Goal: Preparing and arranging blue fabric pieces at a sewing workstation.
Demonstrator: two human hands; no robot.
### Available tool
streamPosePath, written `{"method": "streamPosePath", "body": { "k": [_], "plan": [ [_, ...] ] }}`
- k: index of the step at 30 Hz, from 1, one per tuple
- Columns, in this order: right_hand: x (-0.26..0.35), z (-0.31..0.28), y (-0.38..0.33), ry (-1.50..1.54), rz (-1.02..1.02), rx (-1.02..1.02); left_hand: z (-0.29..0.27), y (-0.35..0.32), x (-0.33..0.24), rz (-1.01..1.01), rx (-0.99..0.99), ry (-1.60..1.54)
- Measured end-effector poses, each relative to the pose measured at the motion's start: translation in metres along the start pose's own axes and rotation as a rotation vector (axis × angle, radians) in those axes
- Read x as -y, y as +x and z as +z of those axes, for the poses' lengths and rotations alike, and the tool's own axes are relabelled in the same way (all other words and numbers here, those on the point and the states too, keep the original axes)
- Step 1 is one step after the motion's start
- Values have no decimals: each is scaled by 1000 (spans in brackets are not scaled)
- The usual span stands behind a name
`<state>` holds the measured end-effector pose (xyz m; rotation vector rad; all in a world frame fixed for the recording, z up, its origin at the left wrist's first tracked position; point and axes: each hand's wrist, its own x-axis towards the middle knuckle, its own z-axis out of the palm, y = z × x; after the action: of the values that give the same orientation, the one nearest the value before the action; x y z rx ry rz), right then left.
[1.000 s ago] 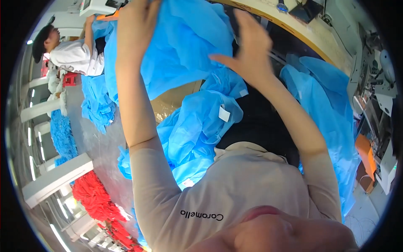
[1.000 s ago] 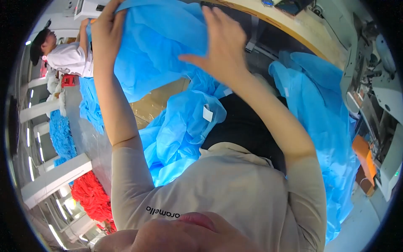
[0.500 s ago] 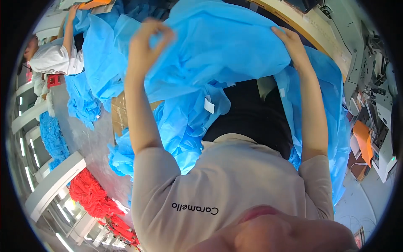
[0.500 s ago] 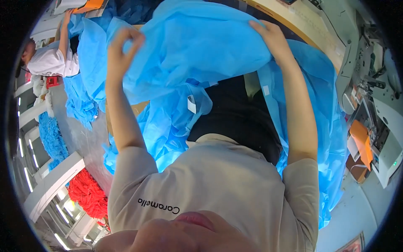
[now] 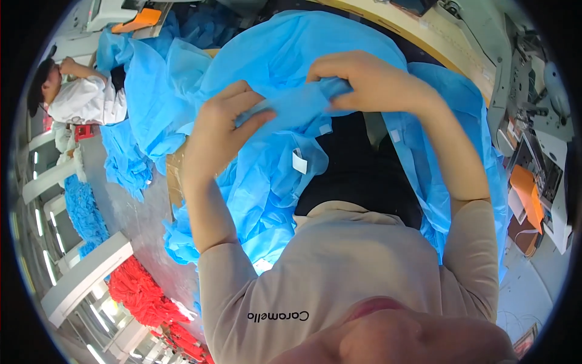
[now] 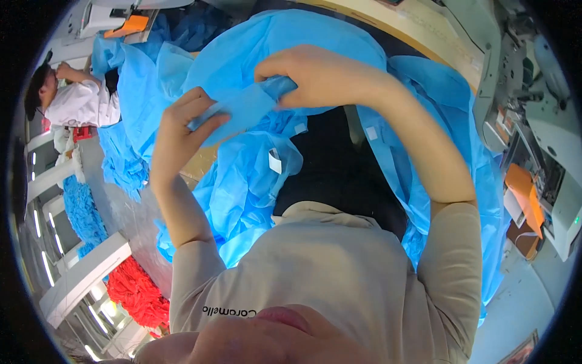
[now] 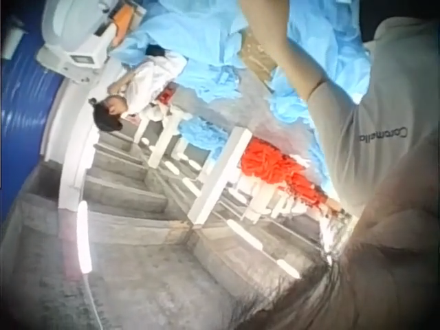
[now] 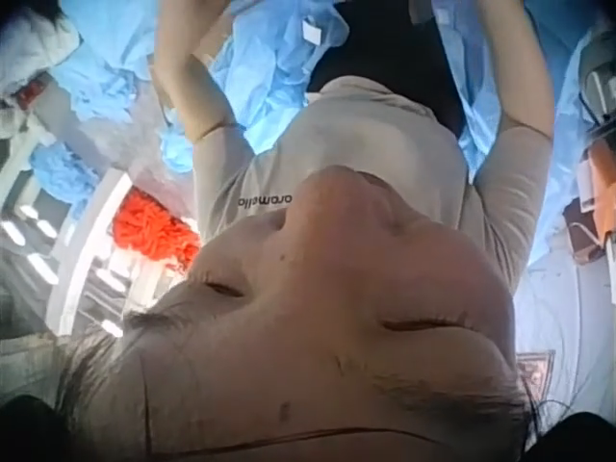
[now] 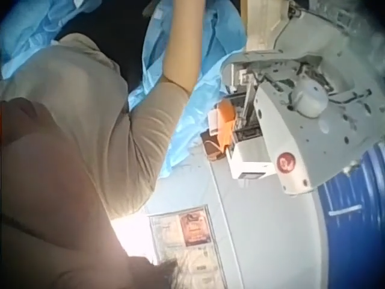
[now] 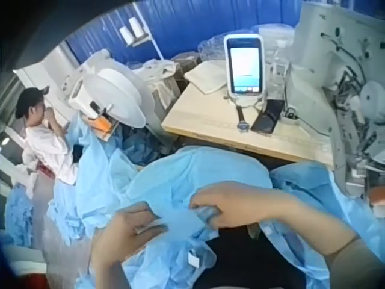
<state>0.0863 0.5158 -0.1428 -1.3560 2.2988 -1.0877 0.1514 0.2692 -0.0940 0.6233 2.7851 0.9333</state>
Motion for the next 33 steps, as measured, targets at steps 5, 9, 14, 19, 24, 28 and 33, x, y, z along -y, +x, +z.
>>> {"method": "streamPosePath", "body": {
  "k": [5, 9, 14, 19, 24, 28, 33],
  "plan": [
    [6, -39, -28, 647, 78, 420, -28, 46, -38, 145, 525, -152],
    [20, -19, -77, 1453, 22, 80, -7, 78, -54, 10, 590, -310],
    [18, 17, -133, 1506, -250, -115, 27, 106, -75, 134, 499, -405],
    [43, 2, -200, 1105, 275, -1029, 77, 90, -145, 105, 253, -231],
    [32, 2, -237, -326, 799, -1524, 144, 85, -194, 421, 56, -52],
    [25, -13, -260, -60, 614, -1384, 173, 141, -174, 646, -252, 223],
    [8, -4, -280, 381, 540, -1546, 187, 163, -152, 569, -235, 290]
  ]
}}
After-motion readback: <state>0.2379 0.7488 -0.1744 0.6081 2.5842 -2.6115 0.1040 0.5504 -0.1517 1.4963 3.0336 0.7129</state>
